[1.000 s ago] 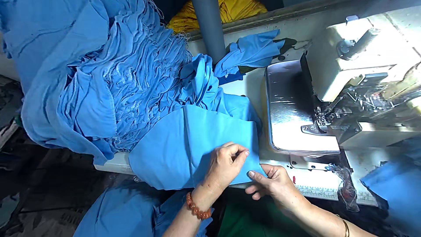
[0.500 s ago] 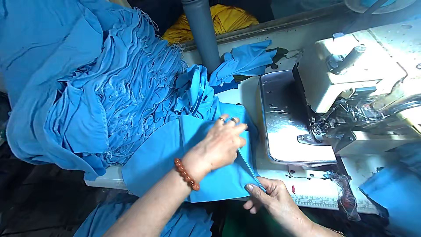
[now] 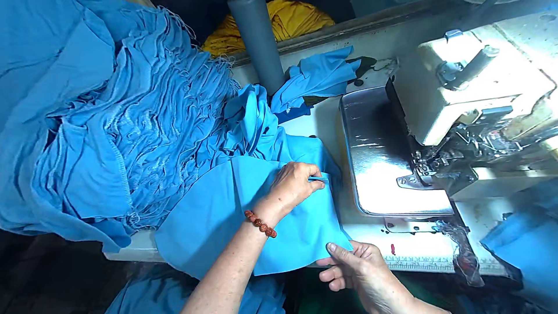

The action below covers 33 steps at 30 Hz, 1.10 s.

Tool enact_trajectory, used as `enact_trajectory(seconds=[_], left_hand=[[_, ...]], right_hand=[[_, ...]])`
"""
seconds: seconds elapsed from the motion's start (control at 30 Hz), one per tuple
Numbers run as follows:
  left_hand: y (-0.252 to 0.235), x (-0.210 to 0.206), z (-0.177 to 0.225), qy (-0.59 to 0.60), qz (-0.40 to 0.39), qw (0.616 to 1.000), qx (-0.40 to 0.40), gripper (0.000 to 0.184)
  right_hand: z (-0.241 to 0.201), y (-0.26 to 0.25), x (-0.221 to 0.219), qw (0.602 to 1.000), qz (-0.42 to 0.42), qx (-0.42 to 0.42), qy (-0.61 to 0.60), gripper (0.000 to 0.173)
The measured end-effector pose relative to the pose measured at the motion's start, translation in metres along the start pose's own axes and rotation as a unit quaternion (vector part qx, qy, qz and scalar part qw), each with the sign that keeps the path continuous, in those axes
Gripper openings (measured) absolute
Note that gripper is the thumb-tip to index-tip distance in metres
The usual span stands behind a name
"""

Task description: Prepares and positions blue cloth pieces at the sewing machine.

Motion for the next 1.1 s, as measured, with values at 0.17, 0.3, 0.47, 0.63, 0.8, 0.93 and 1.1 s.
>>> enact_trajectory(seconds=[0.17, 0.3, 0.47, 0.63, 0.8, 0.93, 1.1], left_hand=[[-0.017, -0.010, -0.015, -0.007, -0.044, 0.999, -0.003, 0.009], [-0.016, -0.010, -0.022, 0.007, -0.040, 0.999, -0.024, 0.008], [-0.016, -0.006, -0.022, 0.019, 0.000, 0.998, -0.058, 0.007], [-0.014, 0.003, -0.008, 0.009, 0.015, 0.998, -0.055, 0.006], [-0.017, -0.003, -0.009, 0.005, -0.006, 0.999, -0.042, 0.006], [-0.019, -0.001, -0.004, 0.004, -0.027, 1.000, 0.015, 0.007], [-0.021, -0.002, -0.001, -0.001, -0.030, 0.999, 0.041, 0.008]], right_hand=[[0.009, 0.003, -0.003, 0.999, 0.000, -0.047, -0.019, 0.020], [0.013, 0.003, -0.006, 0.996, -0.005, -0.084, -0.032, 0.023], [0.013, 0.001, -0.007, 0.996, -0.004, -0.080, -0.040, 0.031], [0.011, -0.001, -0.006, 0.996, 0.006, -0.074, -0.042, 0.034], [0.011, -0.002, -0.006, 0.997, 0.006, -0.073, -0.017, 0.038], [0.011, -0.002, -0.006, 0.997, 0.006, -0.070, -0.012, 0.035], [0.014, -0.003, -0.005, 0.998, 0.004, -0.068, -0.009, 0.035]])
Point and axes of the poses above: each hand's wrist, its own y-axis away from the middle knuckle, its own x-axis out of the back of the hand, z = x × y, the point moved 1 cm from there along -y, towards the middle knuckle, and after that the axes turned 12 degrees about z, right-handed, at the moved point
